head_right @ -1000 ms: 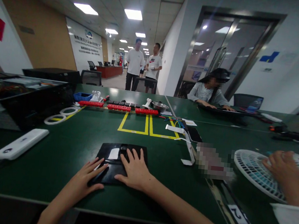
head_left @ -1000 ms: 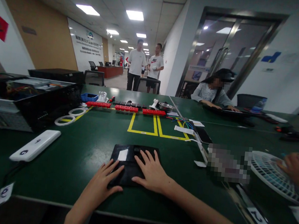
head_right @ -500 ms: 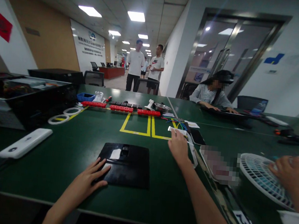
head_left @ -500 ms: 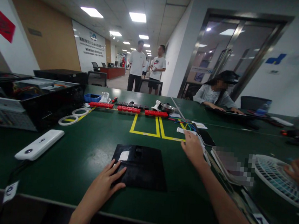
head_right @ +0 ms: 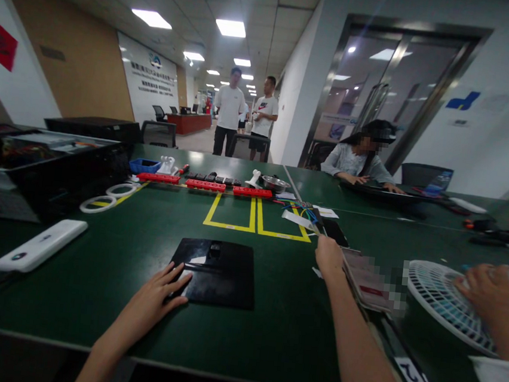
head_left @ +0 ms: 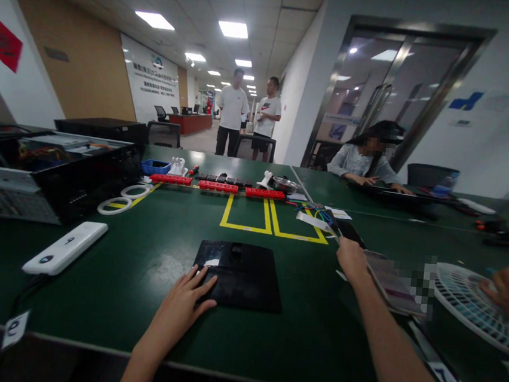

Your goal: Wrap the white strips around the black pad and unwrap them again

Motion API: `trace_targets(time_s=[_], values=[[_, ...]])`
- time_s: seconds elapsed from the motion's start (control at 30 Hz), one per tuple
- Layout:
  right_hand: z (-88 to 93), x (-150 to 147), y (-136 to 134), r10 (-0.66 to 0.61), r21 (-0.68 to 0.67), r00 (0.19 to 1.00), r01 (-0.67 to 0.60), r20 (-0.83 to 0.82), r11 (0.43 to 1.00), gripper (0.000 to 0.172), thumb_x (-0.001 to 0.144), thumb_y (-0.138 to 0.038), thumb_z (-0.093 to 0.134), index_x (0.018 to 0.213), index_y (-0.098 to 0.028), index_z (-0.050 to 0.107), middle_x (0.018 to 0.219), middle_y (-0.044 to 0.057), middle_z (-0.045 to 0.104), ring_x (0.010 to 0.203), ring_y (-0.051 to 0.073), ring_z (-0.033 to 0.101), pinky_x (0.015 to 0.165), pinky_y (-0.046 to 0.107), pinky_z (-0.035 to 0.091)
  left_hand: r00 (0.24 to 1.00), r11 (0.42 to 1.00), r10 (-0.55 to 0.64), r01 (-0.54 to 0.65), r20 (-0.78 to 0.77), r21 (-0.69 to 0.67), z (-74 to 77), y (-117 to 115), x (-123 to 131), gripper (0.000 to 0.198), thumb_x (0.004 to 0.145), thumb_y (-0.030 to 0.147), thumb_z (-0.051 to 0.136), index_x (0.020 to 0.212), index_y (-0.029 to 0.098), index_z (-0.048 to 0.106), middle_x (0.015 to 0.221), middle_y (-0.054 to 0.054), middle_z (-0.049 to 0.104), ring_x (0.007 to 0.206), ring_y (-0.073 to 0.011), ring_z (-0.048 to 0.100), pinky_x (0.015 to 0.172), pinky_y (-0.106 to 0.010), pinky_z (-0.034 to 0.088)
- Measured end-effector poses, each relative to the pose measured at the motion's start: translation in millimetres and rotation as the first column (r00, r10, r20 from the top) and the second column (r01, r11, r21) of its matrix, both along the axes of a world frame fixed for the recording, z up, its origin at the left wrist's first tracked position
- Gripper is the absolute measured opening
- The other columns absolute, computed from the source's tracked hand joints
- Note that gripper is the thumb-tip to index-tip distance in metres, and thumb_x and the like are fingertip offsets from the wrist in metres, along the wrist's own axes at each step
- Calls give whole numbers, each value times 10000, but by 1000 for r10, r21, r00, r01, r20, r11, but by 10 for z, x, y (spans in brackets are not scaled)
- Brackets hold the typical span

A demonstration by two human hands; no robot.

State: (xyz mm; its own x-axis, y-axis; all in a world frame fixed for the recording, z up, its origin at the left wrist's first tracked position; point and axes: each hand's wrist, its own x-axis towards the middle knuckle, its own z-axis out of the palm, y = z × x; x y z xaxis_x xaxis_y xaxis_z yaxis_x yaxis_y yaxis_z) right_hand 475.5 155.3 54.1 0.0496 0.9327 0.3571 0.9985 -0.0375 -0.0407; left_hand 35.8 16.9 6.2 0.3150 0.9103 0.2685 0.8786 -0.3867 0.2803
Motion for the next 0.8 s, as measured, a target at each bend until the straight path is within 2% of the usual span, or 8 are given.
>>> trace_targets(time_s=[0.1,0.2,0.3,0.4,0.5,0.57,0.7,0.8], values=[[142,-32,-26,-40,93,997,46,-66,995,351,871,-240,373,1025,-114,663,859,183,688,730,242,644,639,348,485,1000,1000,-4,4,30,2,-29,-6,-7,456,836,335,587,1284,278,521,1400,-84,444,1322,-310,328,1035,-524,323],[287,-151,-102,155,214,960,-105,-233,971,387,891,-343,367,1063,-171,669,899,112,705,812,219,645,728,353,502,988,999,-32,32,150,1,0,-48,-44,428,863,315,535,1286,253,522,1390,-82,458,1320,-293,336,1041,-511,322],[382,-415,-223,421,312,780,-300,-463,901,391,867,-416,419,1046,-191,683,915,92,708,850,218,646,774,392,509,931,998,-16,-10,366,69,69,-117,-132,367,908,315,434,1242,235,561,1339,-68,525,1269,-237,434,1037,-446,356],[397,-810,-356,568,291,608,-497,-556,817,322,815,-396,529,1012,-204,696,974,82,700,904,210,640,821,389,503,837,983,75,-154,542,101,111,-195,-258,345,917,326,400,1159,212,617,1242,-68,610,1188,-217,527,1010,-405,399],[318,-1254,-483,701,231,479,-713,-528,662,258,842,-324,524,991,-210,702,998,74,694,924,189,635,837,363,501,780,962,149,-257,608,94,110,-267,-356,344,911,332,399,1116,191,637,1158,-73,661,1117,-225,585,957,-394,451],[218,-1526,-568,771,190,429,-804,-471,563,253,872,-269,491,1019,-219,691,1015,70,686,931,174,628,830,339,502,794,957,158,-269,587,107,100,-309,-368,334,910,325,403,1098,190,644,1114,-69,683,1063,-223,619,915,-374,486],[-10,-1912,-721,865,119,409,-882,-290,456,299,898,-175,440,1111,-208,647,1070,89,649,980,159,591,840,305,492,907,958,45,-158,418,239,77,-378,-229,312,917,275,398,1122,197,620,1128,-63,676,1056,-206,625,914,-342,493],[-129,-2045,-787,918,70,387,-917,-90,393,333,909,-134,401,1160,-190,612,1102,114,626,1019,172,563,847,316,483,975,945,-34,-40,218,326,41,-413,-32,379,922,249,399,1289,204,483,1264,-69,594,1162,-207,551,1002,-388,423]])
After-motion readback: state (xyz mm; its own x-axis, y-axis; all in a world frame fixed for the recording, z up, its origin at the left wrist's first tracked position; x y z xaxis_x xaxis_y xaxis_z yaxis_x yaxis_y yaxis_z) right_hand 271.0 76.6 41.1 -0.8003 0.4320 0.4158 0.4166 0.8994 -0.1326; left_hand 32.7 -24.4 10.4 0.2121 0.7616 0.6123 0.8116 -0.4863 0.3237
